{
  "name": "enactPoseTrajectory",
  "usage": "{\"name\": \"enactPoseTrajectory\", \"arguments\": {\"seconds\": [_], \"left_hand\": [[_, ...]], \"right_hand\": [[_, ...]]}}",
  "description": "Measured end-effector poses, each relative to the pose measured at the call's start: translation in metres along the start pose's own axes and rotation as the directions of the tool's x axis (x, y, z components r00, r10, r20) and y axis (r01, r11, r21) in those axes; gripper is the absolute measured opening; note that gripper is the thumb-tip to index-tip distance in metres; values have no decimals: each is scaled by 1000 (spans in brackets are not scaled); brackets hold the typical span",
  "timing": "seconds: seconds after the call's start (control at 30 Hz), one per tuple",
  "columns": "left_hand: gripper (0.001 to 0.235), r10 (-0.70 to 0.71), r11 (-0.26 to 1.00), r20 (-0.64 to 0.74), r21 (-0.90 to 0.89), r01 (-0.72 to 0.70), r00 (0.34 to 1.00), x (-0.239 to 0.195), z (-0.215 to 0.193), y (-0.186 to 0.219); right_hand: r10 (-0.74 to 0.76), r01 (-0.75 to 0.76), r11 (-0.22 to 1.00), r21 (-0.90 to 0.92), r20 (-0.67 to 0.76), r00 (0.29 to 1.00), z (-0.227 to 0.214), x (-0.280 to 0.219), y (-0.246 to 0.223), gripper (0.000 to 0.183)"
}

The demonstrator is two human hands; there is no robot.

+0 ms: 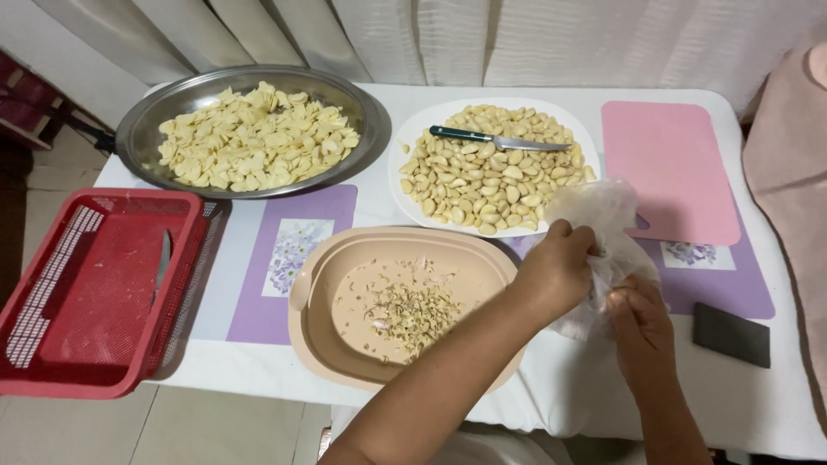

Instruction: The person sits on the floor and peels garlic cloves by hand, separating the cloves from the bulb and removing the skins. The peeled cloves are placed into a beige container, while the skins accumulate in the same container. A knife is visible on the table but is not used during the peeling process.

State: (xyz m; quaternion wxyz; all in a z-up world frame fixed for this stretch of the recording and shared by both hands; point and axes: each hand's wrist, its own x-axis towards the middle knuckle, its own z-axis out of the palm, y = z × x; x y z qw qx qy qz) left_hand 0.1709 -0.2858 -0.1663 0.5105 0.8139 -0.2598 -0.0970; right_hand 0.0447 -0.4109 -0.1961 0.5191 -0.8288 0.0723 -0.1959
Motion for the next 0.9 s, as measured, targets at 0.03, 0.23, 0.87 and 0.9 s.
{"name": "enactPoseTrajectory", "arguments": {"seconds": [0.03, 0.23, 0.87, 0.9], "left_hand": [[27, -2, 1000, 4, -19, 2, 1000, 2, 0, 2], [20, -38, 999, -14, -27, 38, 999, -2, -33, 11], [39, -72, 857, 244, 511, -65, 967, -2, -111, 26], [42, -226, 852, 265, 521, 58, 937, -1, -116, 36]], "right_hand": [[65, -64, 996, 56, -21, 998, 0, -1, -1, 28], [-118, 110, 992, -55, -177, 977, 10, 11, -38, 49], [-60, 91, 868, -488, 79, 995, -52, 42, -13, 55], [189, -147, 884, -444, 51, 981, -48, 47, -23, 58]]}}
